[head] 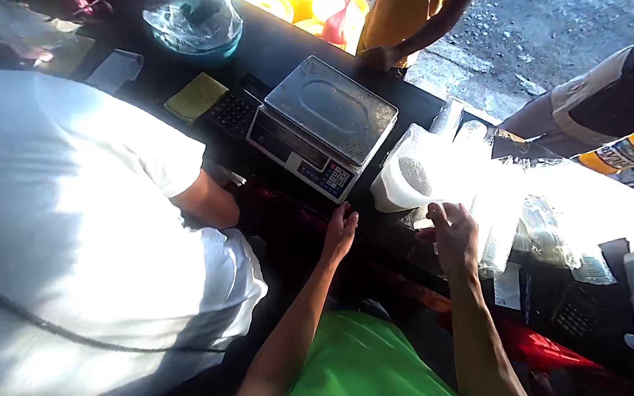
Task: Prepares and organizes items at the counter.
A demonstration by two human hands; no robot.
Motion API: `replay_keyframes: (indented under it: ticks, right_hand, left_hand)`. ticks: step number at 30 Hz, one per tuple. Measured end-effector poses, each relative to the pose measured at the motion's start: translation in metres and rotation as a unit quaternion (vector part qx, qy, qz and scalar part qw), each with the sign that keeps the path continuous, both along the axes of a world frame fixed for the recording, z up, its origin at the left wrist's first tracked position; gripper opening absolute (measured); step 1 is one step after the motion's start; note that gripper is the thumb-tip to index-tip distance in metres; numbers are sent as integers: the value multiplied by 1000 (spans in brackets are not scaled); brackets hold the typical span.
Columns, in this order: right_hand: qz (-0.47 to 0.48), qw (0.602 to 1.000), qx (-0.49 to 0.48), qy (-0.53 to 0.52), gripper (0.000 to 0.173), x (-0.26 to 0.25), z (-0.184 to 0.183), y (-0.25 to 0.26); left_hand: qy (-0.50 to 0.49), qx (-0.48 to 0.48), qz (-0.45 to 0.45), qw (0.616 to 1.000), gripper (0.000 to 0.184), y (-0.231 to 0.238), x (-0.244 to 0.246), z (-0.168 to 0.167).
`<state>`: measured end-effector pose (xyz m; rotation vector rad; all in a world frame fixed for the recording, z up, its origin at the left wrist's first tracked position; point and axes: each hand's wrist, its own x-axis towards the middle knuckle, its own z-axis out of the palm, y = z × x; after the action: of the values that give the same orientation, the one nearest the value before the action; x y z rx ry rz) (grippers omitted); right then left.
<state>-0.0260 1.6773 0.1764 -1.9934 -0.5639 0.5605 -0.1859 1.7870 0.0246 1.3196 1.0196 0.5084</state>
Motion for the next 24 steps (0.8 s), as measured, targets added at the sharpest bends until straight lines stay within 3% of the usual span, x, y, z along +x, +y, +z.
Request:
replay_keyframes:
  ticks: [4, 7, 12, 15, 17, 21, 24]
  right_hand:
    - [-38, 999, -5, -24, 27, 5, 0, -10]
    - [-59, 998, -24, -28, 30, 5, 3, -12]
    - [-74, 997, -18, -33, 25, 11, 2, -11]
    - [-52, 997, -13, -48, 24, 24, 2, -12]
    - [-39, 998, -17, -50, 22, 34, 3, -15]
    - [-7, 998, -39, -55, 21, 52, 9, -18]
    - [13, 997, -42, -56, 22, 66, 4, -21]
  left_hand:
    - [21, 43, -56, 997, 55, 15, 12, -7]
    - [82, 70, -100, 989, 47, 26, 18, -3]
    - [84, 21, -160, 983, 37, 47, 21, 4]
    - [93, 37, -132, 986, 36, 41, 0, 2]
    - [160, 96, -99, 978, 34, 34, -9, 7]
    - [341, 155, -93, 922, 38, 25, 10, 24]
    - [361, 161, -85, 914, 37, 29, 16, 22]
